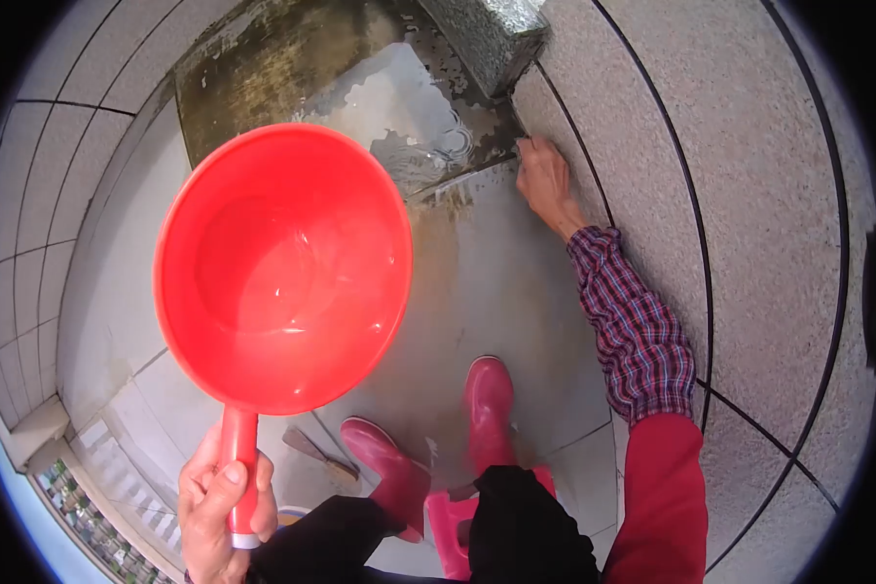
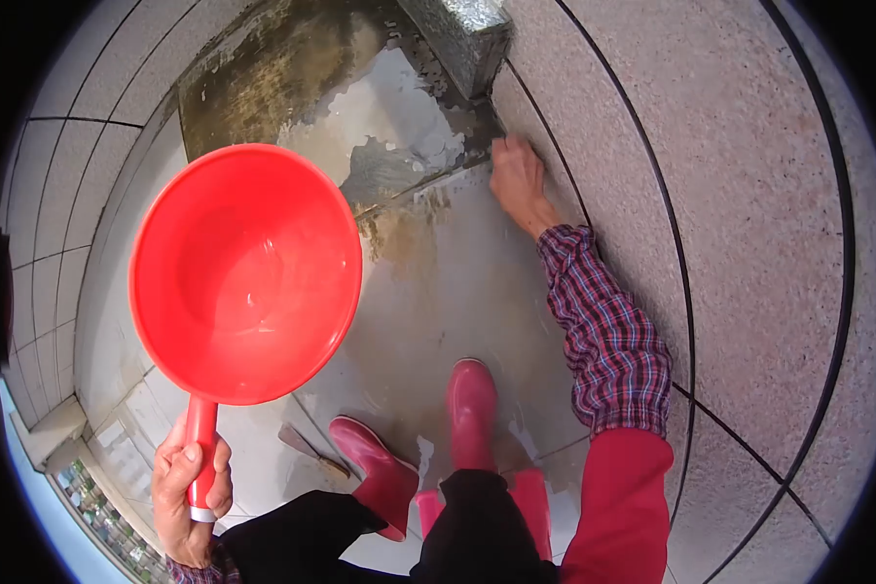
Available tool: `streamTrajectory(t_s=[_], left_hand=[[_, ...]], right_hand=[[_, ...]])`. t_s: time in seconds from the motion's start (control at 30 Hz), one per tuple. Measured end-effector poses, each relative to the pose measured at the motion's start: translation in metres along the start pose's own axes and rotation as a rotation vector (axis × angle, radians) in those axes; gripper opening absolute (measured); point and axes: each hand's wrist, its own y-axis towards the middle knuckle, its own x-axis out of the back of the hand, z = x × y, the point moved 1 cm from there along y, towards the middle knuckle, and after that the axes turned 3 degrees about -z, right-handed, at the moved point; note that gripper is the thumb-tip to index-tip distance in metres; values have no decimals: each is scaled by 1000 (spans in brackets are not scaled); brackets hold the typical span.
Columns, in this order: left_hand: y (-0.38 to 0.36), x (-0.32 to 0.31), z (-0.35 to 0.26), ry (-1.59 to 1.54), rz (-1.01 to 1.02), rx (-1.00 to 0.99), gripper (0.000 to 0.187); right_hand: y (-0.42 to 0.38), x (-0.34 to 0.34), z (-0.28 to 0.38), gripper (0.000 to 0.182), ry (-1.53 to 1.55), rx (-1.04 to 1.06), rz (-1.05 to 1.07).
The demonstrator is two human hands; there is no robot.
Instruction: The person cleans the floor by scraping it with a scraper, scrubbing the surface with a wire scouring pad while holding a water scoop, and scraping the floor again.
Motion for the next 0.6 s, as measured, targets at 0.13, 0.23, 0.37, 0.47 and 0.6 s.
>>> streamTrajectory(t_s=[0.13,0.23,0.37,0.47,0.6], left_hand=[[0,-3,-2,0,-1,15,57],[5,-2,-1,-17,-14,37,56],[9,-1,-7,-20,9,100,56],[11,2,-5,-21,15,62,55],[8,4,-2,19,-3,69,54]], right_hand=[[54,-44,0,20,-201,160,-111],[42,-57,-4,21,-218,96,-53],[-10,-43,-11,19,-223,23,214],[-5,-20,-7,21,-96,-56,258],[55,-49,-9,23,-244,171,-105]])
